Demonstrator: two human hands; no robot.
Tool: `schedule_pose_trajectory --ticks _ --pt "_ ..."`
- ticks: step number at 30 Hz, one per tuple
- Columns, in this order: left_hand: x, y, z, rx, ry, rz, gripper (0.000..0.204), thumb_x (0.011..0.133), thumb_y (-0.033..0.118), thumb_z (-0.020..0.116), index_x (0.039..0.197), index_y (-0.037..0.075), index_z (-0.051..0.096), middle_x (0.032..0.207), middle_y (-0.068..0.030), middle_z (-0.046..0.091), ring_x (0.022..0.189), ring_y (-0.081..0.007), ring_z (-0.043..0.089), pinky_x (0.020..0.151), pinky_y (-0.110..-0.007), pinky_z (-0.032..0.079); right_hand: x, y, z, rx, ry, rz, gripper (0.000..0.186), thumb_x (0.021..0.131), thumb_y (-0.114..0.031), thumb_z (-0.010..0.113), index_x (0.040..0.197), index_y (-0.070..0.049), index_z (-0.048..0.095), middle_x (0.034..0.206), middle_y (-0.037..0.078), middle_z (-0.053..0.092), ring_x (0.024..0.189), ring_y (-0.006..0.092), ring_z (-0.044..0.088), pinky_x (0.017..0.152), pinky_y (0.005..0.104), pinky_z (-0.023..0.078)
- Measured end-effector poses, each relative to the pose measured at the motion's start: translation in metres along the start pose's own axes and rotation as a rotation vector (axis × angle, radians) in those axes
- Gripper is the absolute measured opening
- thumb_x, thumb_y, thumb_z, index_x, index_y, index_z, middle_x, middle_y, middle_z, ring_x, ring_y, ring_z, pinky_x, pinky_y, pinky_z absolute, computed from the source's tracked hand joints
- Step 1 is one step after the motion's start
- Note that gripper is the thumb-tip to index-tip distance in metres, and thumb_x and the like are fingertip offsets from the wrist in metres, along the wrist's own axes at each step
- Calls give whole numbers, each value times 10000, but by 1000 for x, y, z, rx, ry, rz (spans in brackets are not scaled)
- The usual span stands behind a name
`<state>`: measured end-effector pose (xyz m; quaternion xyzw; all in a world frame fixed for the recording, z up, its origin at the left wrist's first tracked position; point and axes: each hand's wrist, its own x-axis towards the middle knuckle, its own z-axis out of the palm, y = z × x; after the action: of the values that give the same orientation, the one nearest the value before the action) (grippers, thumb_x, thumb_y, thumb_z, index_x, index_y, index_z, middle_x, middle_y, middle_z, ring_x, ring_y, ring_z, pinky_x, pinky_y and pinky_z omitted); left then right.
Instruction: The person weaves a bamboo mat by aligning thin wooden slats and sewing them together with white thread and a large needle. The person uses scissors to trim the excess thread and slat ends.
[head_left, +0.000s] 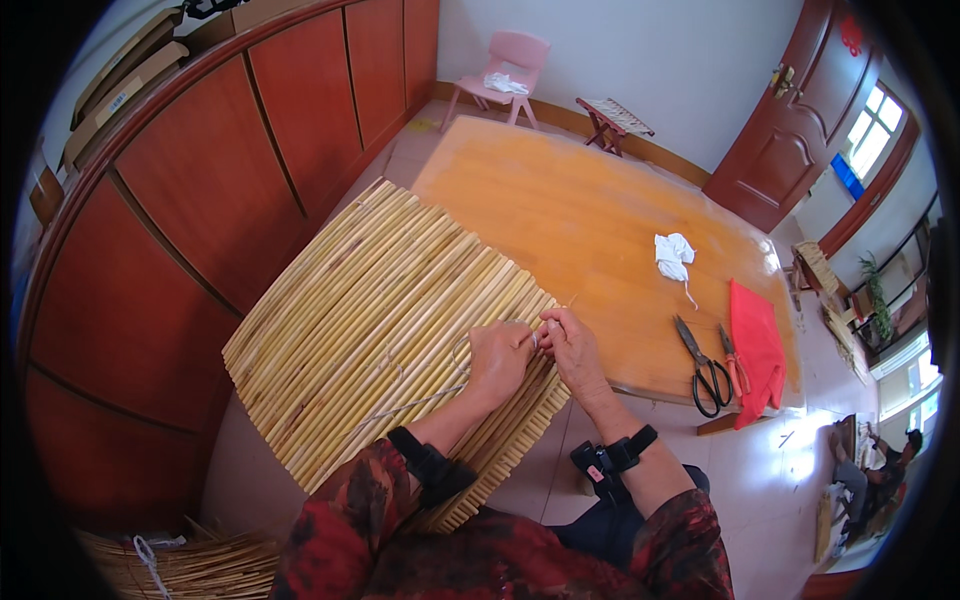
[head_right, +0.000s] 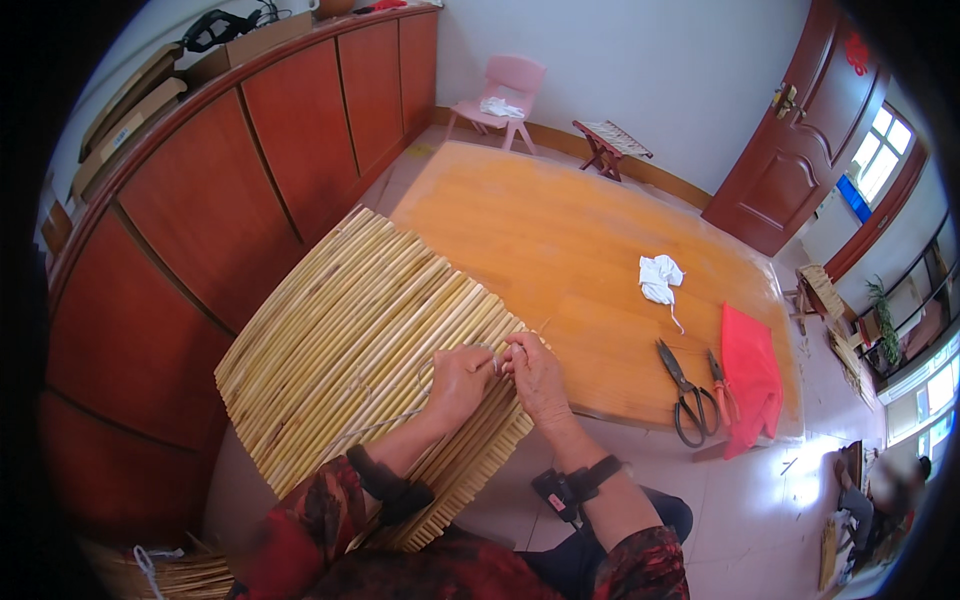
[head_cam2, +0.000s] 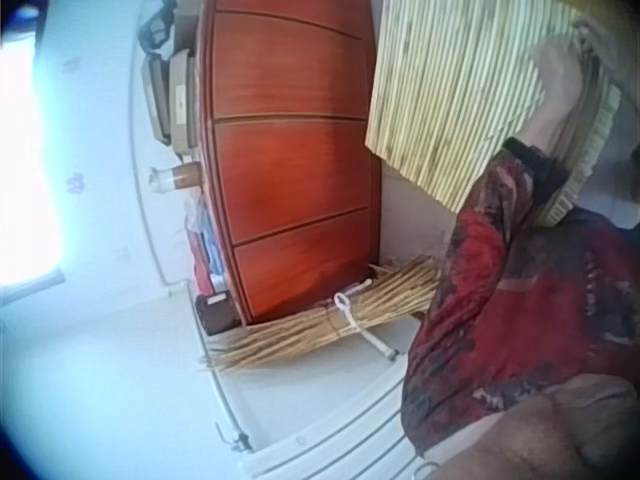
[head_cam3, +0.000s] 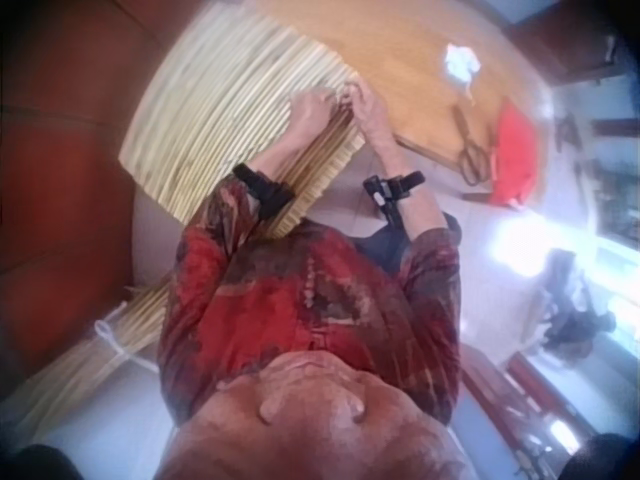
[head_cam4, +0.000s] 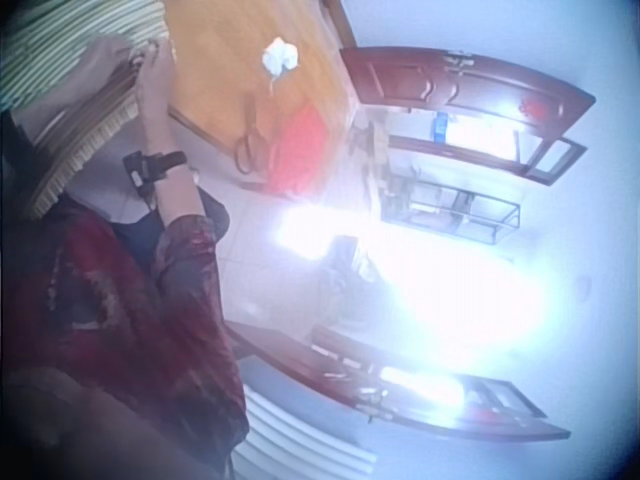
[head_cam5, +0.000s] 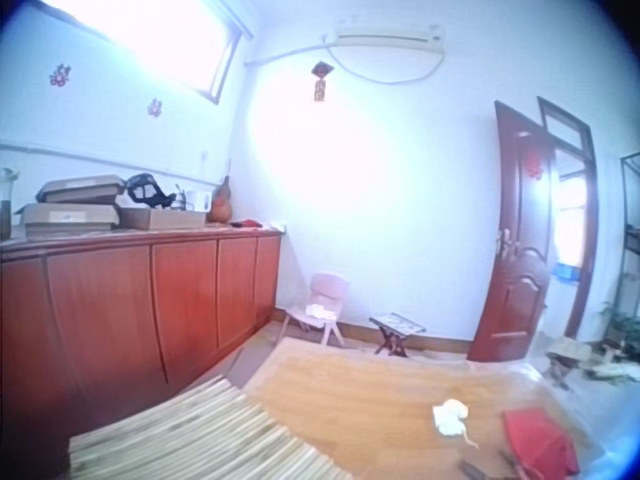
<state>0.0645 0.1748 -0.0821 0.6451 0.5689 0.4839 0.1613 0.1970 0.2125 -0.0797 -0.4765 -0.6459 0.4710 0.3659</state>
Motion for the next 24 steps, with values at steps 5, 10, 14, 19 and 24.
schedule_pose_trajectory --ticks 5,10,14,19,24 --pt "24 -7 -23 -669 -215 -638 203 817 146 517 662 44 601 544 -41 476 512 -129 443 482 -266 344 -6 -4 -1 -124 -29 -107 137 865 -111 513 961 -24 560 837 87 573 694 146 575 635 269 483" --pt "33 4 -29 -906 -277 -758 147 804 98 522 715 9 597 613 -14 497 555 -90 434 501 -226 341 -15 -27 -1 -382 -148 -192 107 785 -118 598 849 -32 604 830 126 510 752 264 577 673 336 472" --pt "32 5 -31 -883 -289 -747 148 825 99 512 792 -6 611 660 -26 522 623 -100 470 565 -238 388 -9 -20 -2 -440 -108 -334 129 796 -154 587 828 -30 599 830 142 513 762 304 555 679 357 459" --pt "24 -2 -24 -808 -255 -627 216 822 99 495 952 -23 618 702 -65 587 659 -143 540 609 -266 433 7 -7 -3 -310 -112 -136 146 804 -152 531 760 -20 577 725 118 550 671 274 545 615 330 449" --pt "12 -8 -31 -450 -352 -371 234 840 79 514 1034 -13 606 777 -23 598 728 -81 541 678 -220 442 10 -64 -12 505 -79 271 155 822 -154 516 721 -49 567 673 32 544 601 124 514 562 254 445"
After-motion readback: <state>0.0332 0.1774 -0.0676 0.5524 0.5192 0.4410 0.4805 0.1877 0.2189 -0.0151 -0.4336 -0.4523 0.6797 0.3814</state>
